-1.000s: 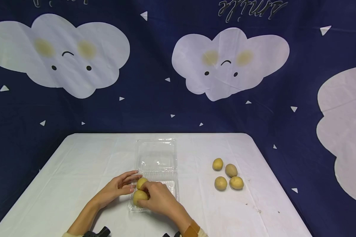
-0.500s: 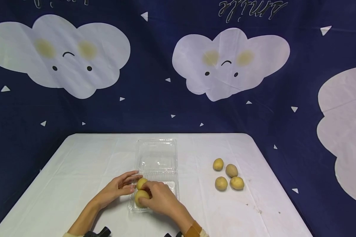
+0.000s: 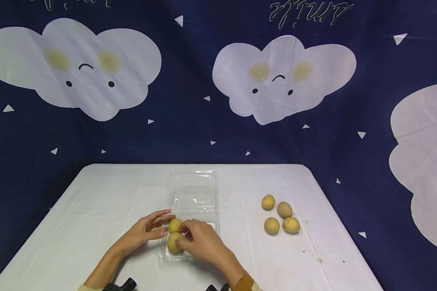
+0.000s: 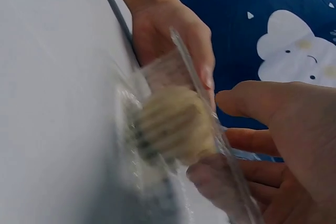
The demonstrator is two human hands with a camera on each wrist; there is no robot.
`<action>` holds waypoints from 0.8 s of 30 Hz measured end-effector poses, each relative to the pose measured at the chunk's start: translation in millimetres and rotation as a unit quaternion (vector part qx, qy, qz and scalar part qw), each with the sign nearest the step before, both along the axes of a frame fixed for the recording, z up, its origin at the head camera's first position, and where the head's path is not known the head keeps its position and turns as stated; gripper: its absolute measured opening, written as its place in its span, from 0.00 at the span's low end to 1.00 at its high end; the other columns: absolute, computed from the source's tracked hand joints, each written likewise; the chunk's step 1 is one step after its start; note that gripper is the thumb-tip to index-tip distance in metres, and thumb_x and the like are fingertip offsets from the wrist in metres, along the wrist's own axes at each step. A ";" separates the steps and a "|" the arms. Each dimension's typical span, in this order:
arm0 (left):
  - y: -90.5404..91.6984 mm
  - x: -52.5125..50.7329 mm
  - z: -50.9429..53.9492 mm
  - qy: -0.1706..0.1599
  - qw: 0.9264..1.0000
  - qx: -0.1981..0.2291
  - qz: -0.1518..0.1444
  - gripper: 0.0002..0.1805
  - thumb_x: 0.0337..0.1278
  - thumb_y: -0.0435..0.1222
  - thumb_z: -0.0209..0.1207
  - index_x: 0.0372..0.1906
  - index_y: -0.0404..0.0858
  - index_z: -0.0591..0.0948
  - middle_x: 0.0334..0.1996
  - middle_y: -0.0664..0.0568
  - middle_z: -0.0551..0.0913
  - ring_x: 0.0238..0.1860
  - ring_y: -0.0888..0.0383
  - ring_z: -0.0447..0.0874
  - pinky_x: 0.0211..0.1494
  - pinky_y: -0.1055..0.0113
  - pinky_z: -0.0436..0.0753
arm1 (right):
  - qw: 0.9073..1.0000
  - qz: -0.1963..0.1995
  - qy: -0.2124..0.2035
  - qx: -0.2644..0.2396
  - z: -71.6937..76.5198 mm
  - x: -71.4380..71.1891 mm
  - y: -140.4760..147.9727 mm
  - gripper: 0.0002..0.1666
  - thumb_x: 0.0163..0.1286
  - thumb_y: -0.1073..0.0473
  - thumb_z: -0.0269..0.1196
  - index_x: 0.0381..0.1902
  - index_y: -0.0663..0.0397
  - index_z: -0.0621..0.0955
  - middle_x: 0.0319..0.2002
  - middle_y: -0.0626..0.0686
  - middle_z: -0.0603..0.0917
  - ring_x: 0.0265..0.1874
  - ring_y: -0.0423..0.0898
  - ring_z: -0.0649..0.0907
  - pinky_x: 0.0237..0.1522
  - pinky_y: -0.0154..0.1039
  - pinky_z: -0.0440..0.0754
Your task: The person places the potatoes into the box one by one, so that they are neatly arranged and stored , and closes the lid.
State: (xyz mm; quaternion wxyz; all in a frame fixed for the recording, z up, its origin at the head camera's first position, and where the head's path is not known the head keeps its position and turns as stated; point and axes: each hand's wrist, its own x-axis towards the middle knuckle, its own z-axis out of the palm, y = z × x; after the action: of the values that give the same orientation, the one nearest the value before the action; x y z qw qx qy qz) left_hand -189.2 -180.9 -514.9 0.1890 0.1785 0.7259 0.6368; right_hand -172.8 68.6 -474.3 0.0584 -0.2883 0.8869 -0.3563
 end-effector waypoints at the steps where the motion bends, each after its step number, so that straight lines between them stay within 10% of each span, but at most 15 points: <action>1: -0.5 0.2 0.1 0.001 1.000 0.000 0.000 0.35 0.61 0.35 0.57 0.71 0.45 0.58 0.68 0.48 0.67 0.68 0.44 0.64 0.59 0.74 0.74 | 1.000 -0.004 0.003 -0.005 1.0 -0.7 2.3 0.21 0.62 0.45 0.63 0.48 0.49 0.81 0.43 0.46 0.85 0.36 0.34 0.82 0.39 0.29 0.81; 24: -2.6 -0.2 -1.2 0.007 1.000 -0.003 -0.002 0.35 0.61 0.35 0.58 0.71 0.44 0.58 0.68 0.50 0.68 0.70 0.46 0.62 0.59 0.74 0.73 | 0.988 -0.097 0.049 -0.106 9.1 -11.7 82.6 0.18 0.61 0.48 0.66 0.50 0.39 0.79 0.43 0.46 0.85 0.42 0.38 0.83 0.45 0.33 0.82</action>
State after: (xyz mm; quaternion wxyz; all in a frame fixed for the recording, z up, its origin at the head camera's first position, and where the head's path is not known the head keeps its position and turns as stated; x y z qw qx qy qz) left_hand -189.4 -183.5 -516.2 0.1856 0.1840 0.7289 0.6328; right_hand -184.5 151.2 -465.2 -0.0505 -0.2222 0.8699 -0.4374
